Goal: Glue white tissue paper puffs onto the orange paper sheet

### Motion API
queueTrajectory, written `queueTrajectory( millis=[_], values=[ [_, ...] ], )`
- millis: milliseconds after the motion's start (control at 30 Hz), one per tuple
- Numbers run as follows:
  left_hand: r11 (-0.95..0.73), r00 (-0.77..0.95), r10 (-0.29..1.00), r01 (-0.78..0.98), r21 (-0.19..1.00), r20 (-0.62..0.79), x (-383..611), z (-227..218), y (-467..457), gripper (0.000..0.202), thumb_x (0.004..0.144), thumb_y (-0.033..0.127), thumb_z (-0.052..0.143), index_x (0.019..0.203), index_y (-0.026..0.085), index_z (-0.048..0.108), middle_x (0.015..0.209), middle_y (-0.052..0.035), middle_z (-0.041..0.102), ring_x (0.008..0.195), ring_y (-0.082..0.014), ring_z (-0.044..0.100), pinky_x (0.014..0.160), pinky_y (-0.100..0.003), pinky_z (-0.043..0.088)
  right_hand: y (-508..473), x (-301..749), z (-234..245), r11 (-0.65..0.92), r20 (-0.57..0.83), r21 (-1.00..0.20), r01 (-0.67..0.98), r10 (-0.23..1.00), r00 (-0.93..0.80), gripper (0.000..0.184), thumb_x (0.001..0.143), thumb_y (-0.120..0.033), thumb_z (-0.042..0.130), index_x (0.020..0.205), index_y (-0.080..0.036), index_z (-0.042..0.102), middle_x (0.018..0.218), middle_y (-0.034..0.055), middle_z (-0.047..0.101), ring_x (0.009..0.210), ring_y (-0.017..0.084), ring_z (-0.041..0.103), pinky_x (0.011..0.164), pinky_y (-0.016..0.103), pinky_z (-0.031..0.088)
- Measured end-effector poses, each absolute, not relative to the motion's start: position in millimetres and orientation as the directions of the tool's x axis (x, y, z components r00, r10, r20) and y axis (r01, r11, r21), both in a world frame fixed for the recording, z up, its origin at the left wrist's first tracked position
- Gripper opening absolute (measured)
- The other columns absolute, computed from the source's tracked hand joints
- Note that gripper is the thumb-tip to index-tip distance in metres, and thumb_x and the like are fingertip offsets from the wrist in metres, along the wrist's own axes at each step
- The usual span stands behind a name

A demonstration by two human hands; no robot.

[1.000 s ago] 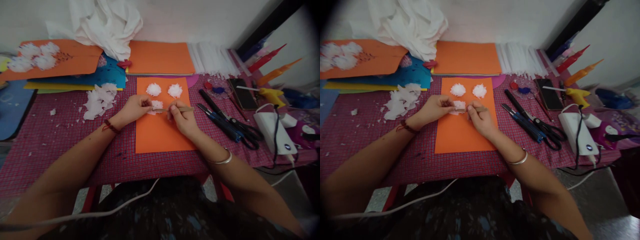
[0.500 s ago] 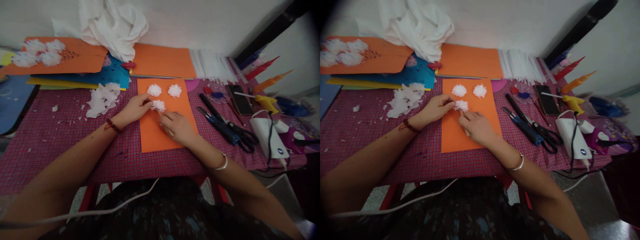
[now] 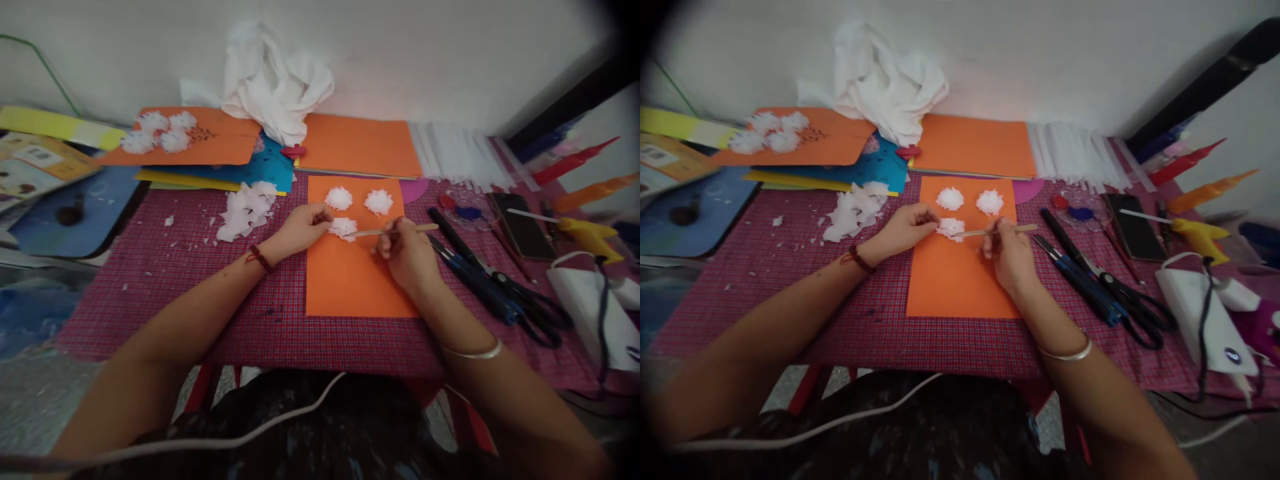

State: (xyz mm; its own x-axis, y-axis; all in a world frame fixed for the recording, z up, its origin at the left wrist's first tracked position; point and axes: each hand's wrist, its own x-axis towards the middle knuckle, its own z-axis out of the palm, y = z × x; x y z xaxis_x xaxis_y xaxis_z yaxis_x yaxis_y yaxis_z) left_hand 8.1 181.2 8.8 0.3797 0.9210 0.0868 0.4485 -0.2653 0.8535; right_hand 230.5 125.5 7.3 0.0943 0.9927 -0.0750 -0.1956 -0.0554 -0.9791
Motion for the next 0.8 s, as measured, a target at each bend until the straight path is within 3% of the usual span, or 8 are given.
queueTrajectory(
  millis=[133,233,333,400,600,800],
  values=[
    [-0.307,0.279,0.945,0.587,0.75,0.168,-31,31,191,0.009,0.085,0.017,0.054,0.084,0.02,0.063,0.086,-0.0036,0.071,0.08,-0.0182,0.064,0.078,-0.034,0.051,125,232,7,-0.083,-0.098,-0.976,-0.201,0.993,0.066,0.028,0.089,-0.052,0.06,0.079,-0.026,0.055,0.053,-0.0066,0.046,0.043,0.009,0.039,0.053,0.029,0.048],
    [-0.301,0.217,0.95,0.823,0.481,0.223,-72,42,205,0.016,0.082,0.013,0.056,0.089,0.021,0.068,0.101,-0.0077,0.074,0.1,-0.0249,0.065,0.095,-0.04,0.048,124,230,9,-0.095,-0.107,-0.976,-0.197,0.993,0.049,0.028,0.087,-0.05,0.061,0.077,-0.025,0.055,0.053,-0.006,0.047,0.044,0.009,0.039,0.052,0.029,0.048],
    [-0.327,0.279,0.94,0.899,0.292,0.197,-100,37,218,0.031,0.08,0.007,0.054,0.103,0.017,0.072,0.124,-0.0122,0.072,0.121,-0.0294,0.058,0.109,-0.045,0.04,124,229,9,-0.092,-0.101,-0.98,-0.176,0.994,0.042,0.031,0.088,-0.054,0.061,0.078,-0.025,0.056,0.054,-0.0055,0.048,0.044,0.009,0.04,0.051,0.029,0.045],
    [-0.331,0.295,0.94,0.906,0.262,0.171,-107,28,223,0.032,0.082,0.007,0.053,0.107,0.017,0.072,0.129,-0.0116,0.07,0.123,-0.0288,0.057,0.111,-0.046,0.04,124,230,9,-0.087,-0.096,-0.981,-0.172,0.995,0.043,0.033,0.088,-0.056,0.062,0.078,-0.025,0.056,0.054,-0.0055,0.049,0.044,0.009,0.04,0.05,0.029,0.044],
    [-0.276,0.239,0.958,0.919,0.281,0.161,-103,13,230,0.028,0.083,0.01,0.054,0.104,0.019,0.072,0.12,-0.0104,0.073,0.113,-0.027,0.063,0.104,-0.041,0.045,125,231,8,-0.074,-0.082,-0.979,-0.191,0.996,0.031,0.036,0.086,-0.058,0.064,0.077,-0.024,0.057,0.054,-0.0058,0.049,0.044,0.009,0.04,0.05,0.029,0.044],
    [-0.255,0.198,0.96,0.913,0.319,0.2,-99,18,228,0.013,0.086,0.016,0.056,0.086,0.022,0.068,0.107,-0.0081,0.075,0.106,-0.0265,0.065,0.1,-0.041,0.047,126,232,8,-0.068,-0.073,-0.984,-0.162,0.997,0.026,0.035,0.088,-0.058,0.06,0.079,-0.025,0.055,0.055,-0.0058,0.049,0.044,0.009,0.04,0.05,0.029,0.044]
  ],
)
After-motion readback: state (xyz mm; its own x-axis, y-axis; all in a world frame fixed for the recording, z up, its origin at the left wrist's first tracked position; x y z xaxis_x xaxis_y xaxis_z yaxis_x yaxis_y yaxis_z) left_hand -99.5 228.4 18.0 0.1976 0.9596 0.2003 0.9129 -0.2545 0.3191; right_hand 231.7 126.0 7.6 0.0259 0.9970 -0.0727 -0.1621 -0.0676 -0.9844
